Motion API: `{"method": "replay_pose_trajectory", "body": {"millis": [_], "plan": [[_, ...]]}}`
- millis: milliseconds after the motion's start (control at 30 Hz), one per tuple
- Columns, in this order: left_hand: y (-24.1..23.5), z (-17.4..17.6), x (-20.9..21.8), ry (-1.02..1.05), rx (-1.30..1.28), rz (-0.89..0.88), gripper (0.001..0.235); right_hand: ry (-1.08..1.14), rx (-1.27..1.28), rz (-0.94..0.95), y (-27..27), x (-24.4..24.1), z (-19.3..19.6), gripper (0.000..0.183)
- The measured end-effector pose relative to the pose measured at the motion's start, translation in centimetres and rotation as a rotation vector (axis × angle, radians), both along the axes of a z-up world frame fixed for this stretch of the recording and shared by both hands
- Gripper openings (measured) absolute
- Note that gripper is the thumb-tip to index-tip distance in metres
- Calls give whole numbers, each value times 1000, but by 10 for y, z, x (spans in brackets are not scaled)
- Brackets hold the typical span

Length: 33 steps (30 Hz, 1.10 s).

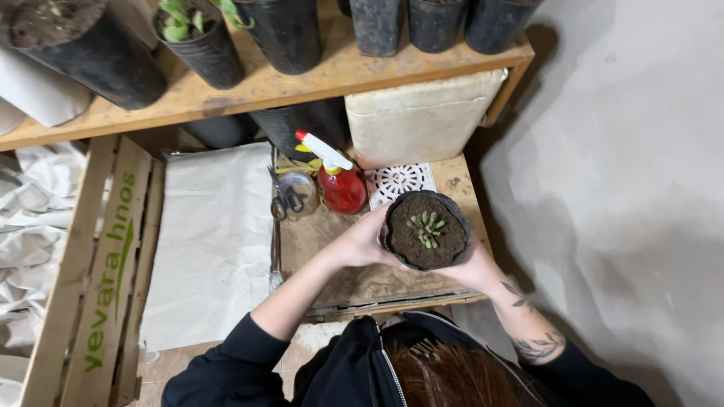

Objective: The person selects small potted plants from a shelf, places them into paper bags, and then folds the top of the bags to secure the plants.

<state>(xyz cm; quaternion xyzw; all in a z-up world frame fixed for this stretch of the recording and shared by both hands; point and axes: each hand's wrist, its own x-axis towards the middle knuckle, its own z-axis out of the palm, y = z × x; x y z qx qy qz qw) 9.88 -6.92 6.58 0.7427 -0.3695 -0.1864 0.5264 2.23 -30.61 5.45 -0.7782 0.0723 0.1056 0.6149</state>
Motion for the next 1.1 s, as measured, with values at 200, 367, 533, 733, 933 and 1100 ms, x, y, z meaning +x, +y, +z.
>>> {"method": "replay_pose_trajectory", "body": {"millis": [200,367,533,733,933,1100], "plan": [[50,102,-5,-120,-127,89,102,-250,-92,85,27,24,63,104],[91,161,29,-359,-152,185,102,-486,-156,153,65,47,151,94],[135,215,79,-256,-289,241,89,-1089,-450,296,109,95,249,96],[175,310,129,-247,-322,204,88,-873,-517,352,167,160,359,86],[219,367,219,-367,-190,317,47,-1150,-606,376,193,286,402,79],[240,382,270,-71,8,478,88,-817,-611,373,225,321,438,72]]}}
